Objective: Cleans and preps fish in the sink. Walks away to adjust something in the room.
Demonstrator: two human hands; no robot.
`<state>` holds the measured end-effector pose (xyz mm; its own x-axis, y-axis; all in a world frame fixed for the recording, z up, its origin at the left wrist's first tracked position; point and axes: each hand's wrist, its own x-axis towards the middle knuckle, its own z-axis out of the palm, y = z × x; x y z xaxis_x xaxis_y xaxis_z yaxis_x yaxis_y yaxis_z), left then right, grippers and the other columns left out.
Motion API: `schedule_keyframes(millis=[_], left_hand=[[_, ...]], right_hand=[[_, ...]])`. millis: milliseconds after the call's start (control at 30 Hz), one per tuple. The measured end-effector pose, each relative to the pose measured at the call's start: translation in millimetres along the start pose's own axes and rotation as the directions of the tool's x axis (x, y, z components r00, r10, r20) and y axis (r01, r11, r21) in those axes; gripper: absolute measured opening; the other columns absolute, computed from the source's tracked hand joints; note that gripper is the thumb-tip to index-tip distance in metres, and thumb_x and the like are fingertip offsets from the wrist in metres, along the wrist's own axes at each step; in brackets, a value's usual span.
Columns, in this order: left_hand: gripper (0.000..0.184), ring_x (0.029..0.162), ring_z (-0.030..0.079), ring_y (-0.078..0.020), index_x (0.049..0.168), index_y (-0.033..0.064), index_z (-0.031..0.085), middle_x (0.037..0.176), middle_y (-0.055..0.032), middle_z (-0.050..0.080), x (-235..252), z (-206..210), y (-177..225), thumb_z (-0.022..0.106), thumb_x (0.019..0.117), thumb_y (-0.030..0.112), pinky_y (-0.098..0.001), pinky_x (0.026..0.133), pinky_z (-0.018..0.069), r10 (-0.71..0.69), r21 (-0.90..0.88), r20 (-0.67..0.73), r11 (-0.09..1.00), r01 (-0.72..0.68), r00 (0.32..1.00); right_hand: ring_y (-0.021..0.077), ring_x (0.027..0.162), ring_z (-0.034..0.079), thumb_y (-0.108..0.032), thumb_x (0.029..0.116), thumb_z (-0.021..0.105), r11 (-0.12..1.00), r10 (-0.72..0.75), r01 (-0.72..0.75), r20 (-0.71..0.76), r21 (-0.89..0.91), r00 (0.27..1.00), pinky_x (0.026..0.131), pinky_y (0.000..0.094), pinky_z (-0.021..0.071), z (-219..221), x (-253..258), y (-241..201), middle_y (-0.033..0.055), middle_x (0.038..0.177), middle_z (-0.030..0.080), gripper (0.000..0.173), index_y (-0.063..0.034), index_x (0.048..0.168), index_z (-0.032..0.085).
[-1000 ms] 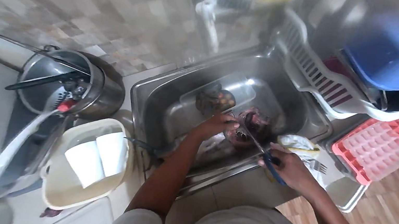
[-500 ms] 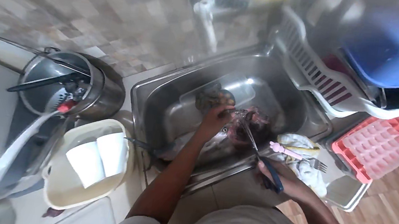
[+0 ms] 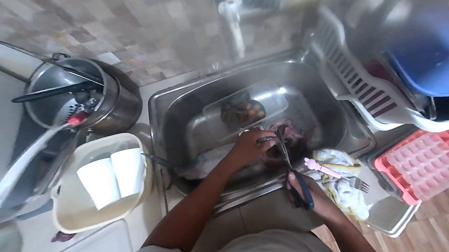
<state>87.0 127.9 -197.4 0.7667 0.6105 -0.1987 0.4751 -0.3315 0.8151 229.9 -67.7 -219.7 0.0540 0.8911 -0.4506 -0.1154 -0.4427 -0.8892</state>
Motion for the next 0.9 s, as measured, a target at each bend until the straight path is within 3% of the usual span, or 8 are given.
schedule_keyframes(millis=[400, 533, 600, 700, 733, 800, 900], left_hand=[[0.030, 0.116, 0.063, -0.0296, 0.130, 0.0065, 0.068, 0.125, -0.0198, 0.065, 16, 6, -7, 0.062, 0.1036, 0.020, -0.0461, 0.103, 0.0491, -0.035, 0.101, 0.155, 0.995, 0.020, 0.987], [0.030, 0.118, 0.063, -0.0296, 0.132, 0.0070, 0.067, 0.129, -0.0184, 0.065, 24, 3, -10, 0.061, 0.1043, 0.019, -0.0473, 0.104, 0.0486, -0.068, 0.112, 0.196, 0.993, 0.046, 0.978], [0.030, 0.108, 0.067, -0.0294, 0.133, 0.0069, 0.066, 0.123, -0.0183, 0.068, 35, -4, -19, 0.059, 0.1047, 0.017, -0.0480, 0.097, 0.0521, -0.073, 0.110, 0.122, 0.992, 0.060, 0.990], [0.035, 0.127, 0.059, -0.0377, 0.138, 0.0036, 0.063, 0.135, -0.0229, 0.063, 62, -26, -31, 0.057, 0.1050, 0.015, -0.0545, 0.112, 0.0415, -0.101, 0.175, -0.060, 0.978, 0.110, 0.993], [0.036, 0.128, 0.058, -0.0391, 0.138, 0.0032, 0.062, 0.135, -0.0234, 0.063, 71, -34, -35, 0.058, 0.1049, 0.017, -0.0561, 0.112, 0.0410, -0.115, 0.219, -0.113, 0.966, 0.138, 0.987], [0.040, 0.126, 0.059, -0.0408, 0.140, 0.0038, 0.059, 0.133, -0.0243, 0.063, 88, -47, -39, 0.060, 0.1036, 0.020, -0.0596, 0.108, 0.0428, -0.168, 0.306, -0.178, 0.927, 0.217, 0.970], [0.038, 0.123, 0.061, -0.0403, 0.133, 0.0062, 0.064, 0.129, -0.0220, 0.065, 105, -38, -43, 0.063, 0.0999, 0.025, -0.0614, 0.102, 0.0476, -0.111, 0.516, -0.241, 0.827, 0.224, 0.964]], right_hand=[[0.0060, 0.048, 0.053, -0.035, 0.1089, 0.049, 0.985, 0.165, -0.156, -0.142, 0.074, 0.976, 0.048, 0.0220, 0.0492, -4, -3, 10, -0.0034, 0.062, 0.054, 0.036, -0.0056, 0.092, 0.061], [0.0066, 0.048, 0.055, -0.035, 0.1100, 0.045, 0.981, 0.170, -0.155, -0.139, 0.114, 0.976, 0.047, 0.0218, 0.0501, -7, -5, 9, -0.0028, 0.061, 0.056, 0.039, -0.0058, 0.090, 0.060], [0.0080, 0.052, 0.057, -0.041, 0.1093, 0.039, 0.982, 0.130, -0.113, -0.105, 0.153, 0.986, 0.050, 0.0234, 0.0515, -11, -7, 12, -0.0026, 0.064, 0.057, 0.042, -0.0075, 0.094, 0.059], [0.0097, 0.054, 0.058, -0.050, 0.1057, 0.035, 0.970, 0.049, -0.031, -0.068, 0.240, 0.997, 0.053, 0.0253, 0.0539, -16, -7, 22, -0.0026, 0.068, 0.057, 0.046, -0.0098, 0.099, 0.055], [0.0099, 0.054, 0.057, -0.053, 0.1045, 0.034, 0.962, 0.031, -0.011, -0.069, 0.273, 0.997, 0.053, 0.0254, 0.0536, -17, -6, 25, -0.0028, 0.067, 0.056, 0.048, -0.0102, 0.099, 0.054], [0.0101, 0.052, 0.056, -0.057, 0.1038, 0.033, 0.938, 0.020, 0.011, -0.085, 0.346, 0.996, 0.051, 0.0250, 0.0529, -18, -4, 27, -0.0026, 0.065, 0.055, 0.052, -0.0102, 0.098, 0.053], [0.0096, 0.052, 0.055, -0.066, 0.1008, 0.037, 0.903, 0.038, 0.005, -0.092, 0.431, 0.995, 0.050, 0.0237, 0.0519, -20, -2, 27, -0.0023, 0.065, 0.054, 0.058, -0.0109, 0.095, 0.053]])
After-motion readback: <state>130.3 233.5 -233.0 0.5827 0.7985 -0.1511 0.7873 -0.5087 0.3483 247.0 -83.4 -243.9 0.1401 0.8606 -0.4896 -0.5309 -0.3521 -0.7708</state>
